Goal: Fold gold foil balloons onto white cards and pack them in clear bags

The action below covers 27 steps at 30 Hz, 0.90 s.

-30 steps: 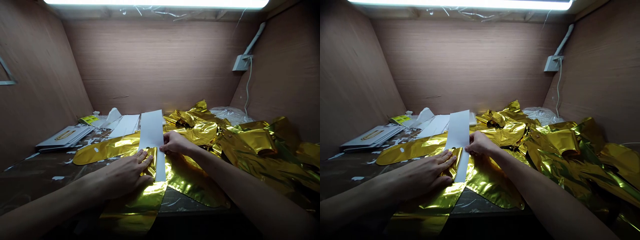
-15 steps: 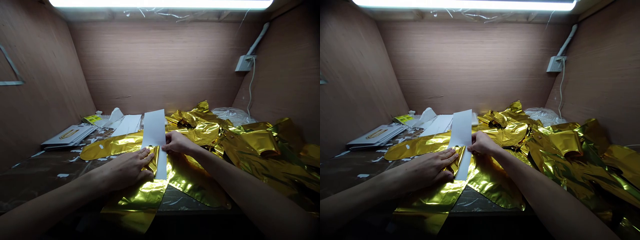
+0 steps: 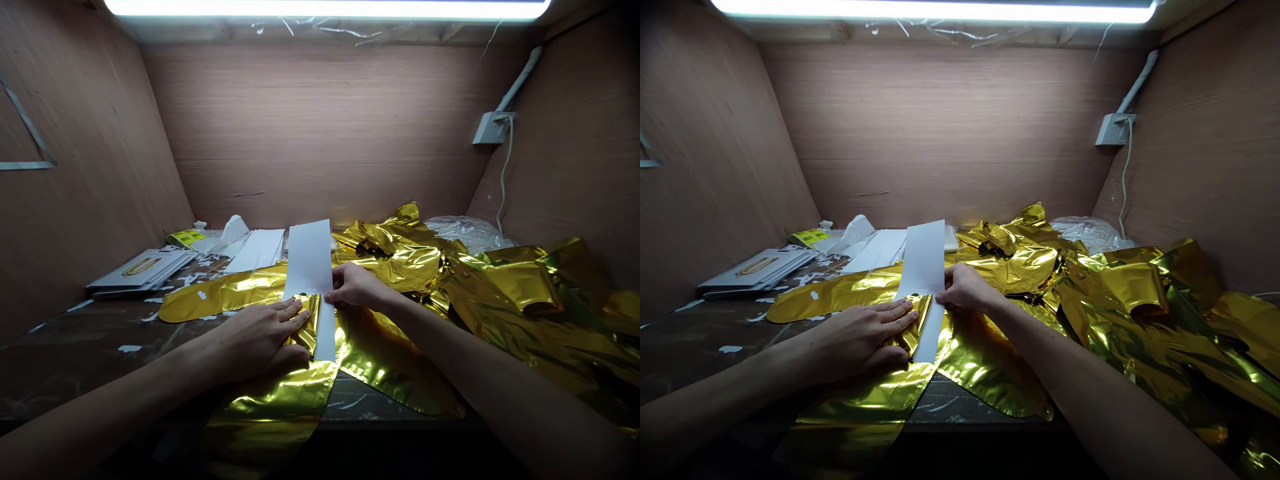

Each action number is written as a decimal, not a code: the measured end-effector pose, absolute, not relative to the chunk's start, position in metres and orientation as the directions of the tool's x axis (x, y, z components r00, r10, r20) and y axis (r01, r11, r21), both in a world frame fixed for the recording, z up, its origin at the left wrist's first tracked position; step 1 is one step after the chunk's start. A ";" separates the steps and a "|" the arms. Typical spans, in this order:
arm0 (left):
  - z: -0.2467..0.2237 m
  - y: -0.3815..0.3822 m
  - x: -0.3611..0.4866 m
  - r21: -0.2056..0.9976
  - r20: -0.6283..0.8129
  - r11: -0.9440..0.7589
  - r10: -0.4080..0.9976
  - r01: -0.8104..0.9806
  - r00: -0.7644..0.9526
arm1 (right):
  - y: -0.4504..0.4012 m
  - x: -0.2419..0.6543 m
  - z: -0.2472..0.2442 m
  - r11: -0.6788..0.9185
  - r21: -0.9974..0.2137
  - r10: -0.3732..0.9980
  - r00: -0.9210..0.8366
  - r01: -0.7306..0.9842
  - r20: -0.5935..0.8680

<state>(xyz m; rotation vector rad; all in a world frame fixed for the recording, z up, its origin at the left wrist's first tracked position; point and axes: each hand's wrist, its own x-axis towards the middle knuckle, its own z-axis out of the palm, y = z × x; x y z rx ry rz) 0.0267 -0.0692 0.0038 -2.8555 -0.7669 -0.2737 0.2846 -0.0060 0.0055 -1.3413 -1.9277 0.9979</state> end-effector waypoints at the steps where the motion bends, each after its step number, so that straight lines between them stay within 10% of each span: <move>1: 0.005 -0.070 0.027 -0.121 0.208 -0.851 0.482 0.511 0.851 | -0.005 0.285 0.005 0.220 -0.830 0.944 -0.326 0.513 0.049; 27: 0.009 -0.076 0.031 -0.122 0.188 -0.852 0.484 0.509 0.855 | -0.002 0.280 0.014 0.285 -0.778 0.958 -0.139 0.560 0.251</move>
